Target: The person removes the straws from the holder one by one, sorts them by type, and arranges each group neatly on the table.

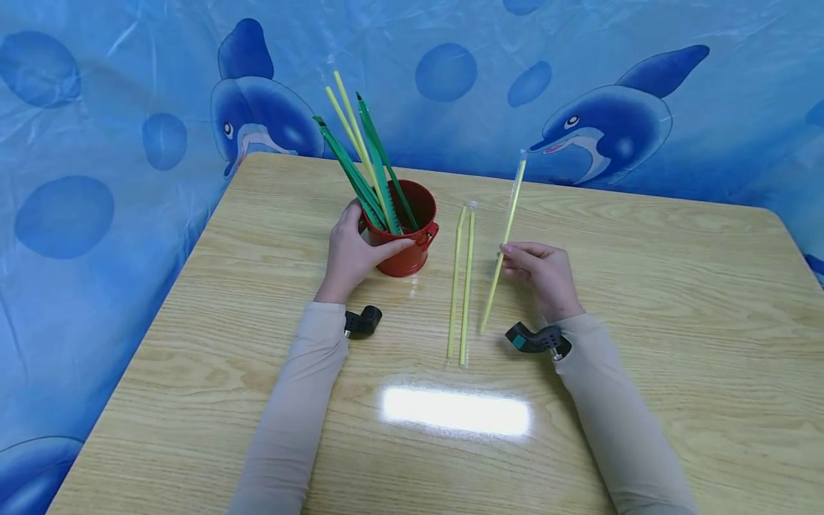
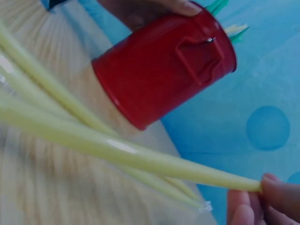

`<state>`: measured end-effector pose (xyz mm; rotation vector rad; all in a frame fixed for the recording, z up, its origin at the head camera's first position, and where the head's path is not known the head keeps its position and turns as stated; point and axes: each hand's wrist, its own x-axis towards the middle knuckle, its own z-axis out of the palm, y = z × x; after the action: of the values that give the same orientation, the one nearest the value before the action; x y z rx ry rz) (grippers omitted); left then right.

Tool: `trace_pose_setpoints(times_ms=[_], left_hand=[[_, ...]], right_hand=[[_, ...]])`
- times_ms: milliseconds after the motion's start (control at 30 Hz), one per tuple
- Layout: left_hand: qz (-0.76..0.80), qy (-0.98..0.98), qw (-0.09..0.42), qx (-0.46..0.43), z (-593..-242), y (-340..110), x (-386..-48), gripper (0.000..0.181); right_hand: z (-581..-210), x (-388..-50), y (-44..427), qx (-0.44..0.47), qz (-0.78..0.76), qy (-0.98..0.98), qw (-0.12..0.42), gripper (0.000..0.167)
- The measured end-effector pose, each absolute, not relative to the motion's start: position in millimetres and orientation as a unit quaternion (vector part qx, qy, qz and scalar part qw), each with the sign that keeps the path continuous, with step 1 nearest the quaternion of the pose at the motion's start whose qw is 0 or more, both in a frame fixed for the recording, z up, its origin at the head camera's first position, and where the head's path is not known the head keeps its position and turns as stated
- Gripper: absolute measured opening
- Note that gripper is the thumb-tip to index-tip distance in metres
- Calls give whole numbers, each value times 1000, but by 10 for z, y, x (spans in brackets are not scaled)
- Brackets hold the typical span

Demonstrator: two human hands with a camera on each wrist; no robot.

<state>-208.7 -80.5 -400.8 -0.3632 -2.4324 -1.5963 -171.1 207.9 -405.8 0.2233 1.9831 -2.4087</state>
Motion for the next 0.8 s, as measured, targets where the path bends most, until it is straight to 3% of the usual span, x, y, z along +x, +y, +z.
trace_pose_setpoints(times_ms=[233, 367, 567, 800], left_hand=[[-543, -825, 102, -121, -3998, -794, -2074, 75], [-545, -823, 105, -122, -3992, -792, -2070, 74], [-545, -822, 109, -125, -3991, -798, -2072, 74], [-549, -819, 108, -128, -3992, -800, -2078, 74]], right_hand=[[-4131, -1707, 2108, 86, -732, 671, 76, 7], [-4139, -1720, 2113, 77, -702, 701, 94, 8], [-4168, -1738, 2085, 56, -631, 764, 122, 30], [-4193, -1743, 2041, 44, -594, 792, 134, 28]])
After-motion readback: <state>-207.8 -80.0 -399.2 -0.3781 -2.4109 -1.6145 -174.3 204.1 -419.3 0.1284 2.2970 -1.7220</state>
